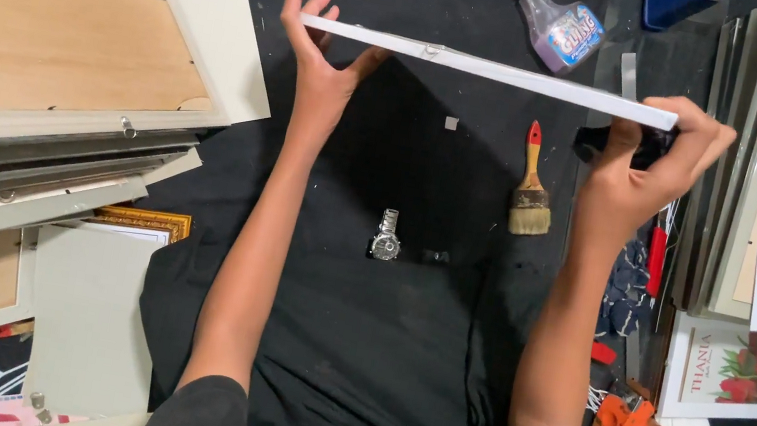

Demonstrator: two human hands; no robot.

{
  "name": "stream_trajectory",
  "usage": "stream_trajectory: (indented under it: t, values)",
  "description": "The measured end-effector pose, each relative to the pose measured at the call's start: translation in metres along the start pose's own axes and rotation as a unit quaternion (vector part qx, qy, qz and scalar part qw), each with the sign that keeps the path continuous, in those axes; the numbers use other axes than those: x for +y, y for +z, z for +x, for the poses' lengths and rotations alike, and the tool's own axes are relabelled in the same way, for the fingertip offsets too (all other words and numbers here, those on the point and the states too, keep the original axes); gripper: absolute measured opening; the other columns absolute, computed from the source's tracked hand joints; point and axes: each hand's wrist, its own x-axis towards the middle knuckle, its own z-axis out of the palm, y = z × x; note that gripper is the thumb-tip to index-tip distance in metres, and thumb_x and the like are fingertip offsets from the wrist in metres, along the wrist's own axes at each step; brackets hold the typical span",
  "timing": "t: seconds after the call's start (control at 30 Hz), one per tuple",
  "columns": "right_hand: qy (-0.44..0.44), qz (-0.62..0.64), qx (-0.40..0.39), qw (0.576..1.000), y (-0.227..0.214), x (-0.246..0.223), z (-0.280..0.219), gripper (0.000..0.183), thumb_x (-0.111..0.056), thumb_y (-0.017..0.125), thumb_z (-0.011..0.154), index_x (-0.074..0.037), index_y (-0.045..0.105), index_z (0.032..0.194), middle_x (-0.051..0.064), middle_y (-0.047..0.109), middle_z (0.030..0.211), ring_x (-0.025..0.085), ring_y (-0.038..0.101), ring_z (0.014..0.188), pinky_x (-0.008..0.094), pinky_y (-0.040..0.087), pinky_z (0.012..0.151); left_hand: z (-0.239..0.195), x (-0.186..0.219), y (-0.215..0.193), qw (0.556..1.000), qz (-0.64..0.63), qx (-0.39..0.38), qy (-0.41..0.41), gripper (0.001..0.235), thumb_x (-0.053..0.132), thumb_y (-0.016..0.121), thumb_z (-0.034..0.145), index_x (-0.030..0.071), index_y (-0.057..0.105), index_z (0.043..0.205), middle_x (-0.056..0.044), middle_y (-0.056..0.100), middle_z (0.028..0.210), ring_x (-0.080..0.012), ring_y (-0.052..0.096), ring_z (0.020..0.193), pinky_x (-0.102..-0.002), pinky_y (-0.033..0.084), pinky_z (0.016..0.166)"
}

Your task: The person is cleaning a picture frame with a brush, inserting artwork, and then securing the wooden backing using a framing tool.

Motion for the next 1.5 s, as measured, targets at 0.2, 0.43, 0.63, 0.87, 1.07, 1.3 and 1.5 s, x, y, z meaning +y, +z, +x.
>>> stream_trajectory:
  t: [0.2, 0.43, 0.63, 0.87, 1.07, 1.3, 1.5]
  values:
    - [0.108, 0.102, -0.043, 0.988, 0.016, 0.055, -0.026, 0.036, -0.043, 0.053, 0.113, -0.007, 0.046, 0.114, 0.008, 0.043, 0.103, 0.02, 0.05, 0.09, 0.034, 0.041, 0.083, 0.0, 0.01, -0.003, 0.996, 0.022, 0.058, 0.064, 0.101, 0.017, 0.096, 0.093, 0.023, 0.018, 0.157, -0.017, 0.06, 0.138, -0.0283, 0.059, 0.136, -0.039, 0.048, 0.12]
    - [0.271, 0.193, -0.033, 0.943, 0.067, 0.188, -0.083, 0.06, -0.038, 0.063, 0.111, -0.011, 0.036, 0.157, 0.016, 0.038, 0.163, 0.033, 0.034, 0.153, 0.044, 0.031, 0.124, 0.005, 0.037, -0.007, 0.991, 0.106, 0.038, 0.075, 0.055, 0.015, 0.089, 0.09, 0.016, 0.043, 0.12, -0.006, 0.048, 0.119, -0.0218, 0.052, 0.11, -0.032, 0.042, 0.099]
    - [0.368, 0.296, 0.04, 0.881, 0.104, 0.255, -0.108, 0.043, -0.021, 0.057, 0.113, -0.024, 0.04, 0.153, 0.017, 0.062, 0.134, 0.03, 0.075, 0.104, 0.047, 0.066, 0.085, 0.003, 0.013, -0.006, 0.991, 0.127, -0.041, -0.025, 0.045, 0.013, 0.077, 0.1, 0.02, 0.035, 0.115, -0.007, 0.065, 0.112, -0.0321, 0.066, 0.112, -0.057, 0.045, 0.096]
    - [0.355, 0.217, -0.038, 0.909, 0.097, 0.213, -0.08, 0.057, -0.013, 0.058, 0.111, -0.011, 0.029, 0.16, 0.028, 0.041, 0.153, 0.033, 0.051, 0.133, 0.054, 0.046, 0.112, 0.005, 0.006, -0.007, 0.981, 0.134, -0.057, -0.129, 0.031, 0.019, 0.08, 0.096, 0.019, 0.05, 0.102, -0.004, 0.064, 0.099, -0.0233, 0.063, 0.102, -0.047, 0.046, 0.093]
    - [0.324, 0.051, -0.133, 0.935, 0.068, 0.21, -0.064, 0.046, -0.015, 0.061, 0.102, -0.013, 0.034, 0.139, 0.024, 0.044, 0.135, 0.037, 0.052, 0.116, 0.056, 0.043, 0.101, 0.004, 0.013, -0.007, 0.983, 0.115, -0.06, -0.131, 0.029, 0.019, 0.079, 0.096, 0.016, 0.051, 0.102, -0.009, 0.069, 0.102, -0.0296, 0.066, 0.107, -0.05, 0.046, 0.099]
    - [0.306, -0.02, -0.095, 0.947, 0.004, 0.129, -0.032, 0.044, -0.011, 0.042, 0.093, -0.02, 0.066, 0.129, 0.015, 0.04, 0.119, 0.033, 0.05, 0.119, 0.047, 0.036, 0.111, 0.003, 0.001, -0.005, 0.982, 0.133, -0.054, -0.12, 0.032, 0.014, 0.075, 0.098, 0.01, 0.043, 0.103, -0.019, 0.063, 0.1, -0.04, 0.063, 0.109, -0.057, 0.045, 0.098]
    - [0.044, -0.129, -0.079, 0.987, 0.003, 0.142, -0.012, 0.043, 0.003, 0.067, 0.094, -0.009, 0.062, 0.135, 0.017, 0.055, 0.116, 0.046, 0.056, 0.109, 0.054, 0.043, 0.096, 0.001, 0.008, -0.005, 0.979, 0.132, -0.054, -0.145, 0.047, 0.026, 0.085, 0.091, 0.011, 0.042, 0.101, -0.017, 0.062, 0.097, -0.0352, 0.063, 0.103, -0.051, 0.046, 0.09]
